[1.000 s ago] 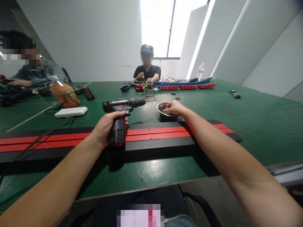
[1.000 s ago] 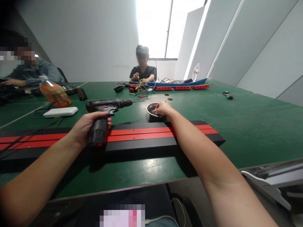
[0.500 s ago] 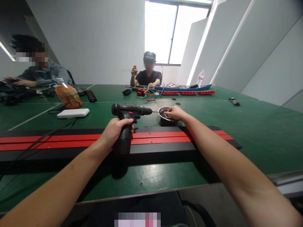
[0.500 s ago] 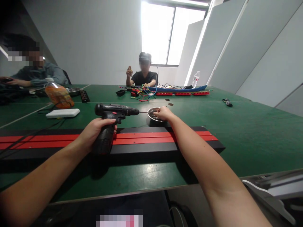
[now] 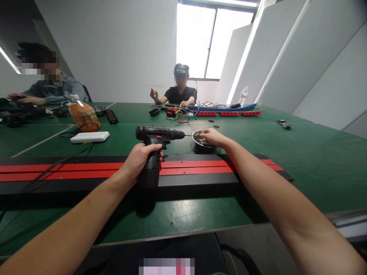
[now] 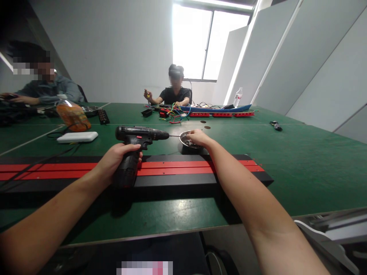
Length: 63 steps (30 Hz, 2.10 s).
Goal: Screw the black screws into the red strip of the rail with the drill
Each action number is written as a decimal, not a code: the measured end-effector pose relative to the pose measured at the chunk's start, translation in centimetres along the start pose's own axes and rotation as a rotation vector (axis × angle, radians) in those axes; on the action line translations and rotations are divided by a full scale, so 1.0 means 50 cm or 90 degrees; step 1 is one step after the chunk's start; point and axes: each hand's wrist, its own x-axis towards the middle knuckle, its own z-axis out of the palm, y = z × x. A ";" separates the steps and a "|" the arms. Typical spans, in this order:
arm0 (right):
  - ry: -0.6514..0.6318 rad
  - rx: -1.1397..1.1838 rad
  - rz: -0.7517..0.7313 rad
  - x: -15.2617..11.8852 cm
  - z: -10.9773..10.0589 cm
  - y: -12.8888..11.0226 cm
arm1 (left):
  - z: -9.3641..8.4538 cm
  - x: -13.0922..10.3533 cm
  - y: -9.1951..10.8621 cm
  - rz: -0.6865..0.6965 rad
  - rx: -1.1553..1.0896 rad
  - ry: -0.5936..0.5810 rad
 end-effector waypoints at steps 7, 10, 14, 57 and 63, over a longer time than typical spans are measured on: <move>-0.045 0.177 -0.019 -0.008 0.002 -0.004 | -0.004 0.003 -0.005 -0.002 -0.024 -0.010; -0.064 0.249 -0.013 0.003 0.005 0.003 | -0.005 0.007 -0.009 0.003 -0.027 -0.008; -0.072 0.320 -0.024 0.011 0.008 0.011 | -0.006 0.013 -0.012 0.005 -0.003 -0.003; -0.144 0.337 -0.045 0.015 0.010 0.014 | 0.003 -0.001 0.000 -0.003 -0.014 0.009; -0.116 0.298 -0.020 0.001 0.008 0.001 | 0.000 -0.001 0.001 0.000 -0.008 -0.001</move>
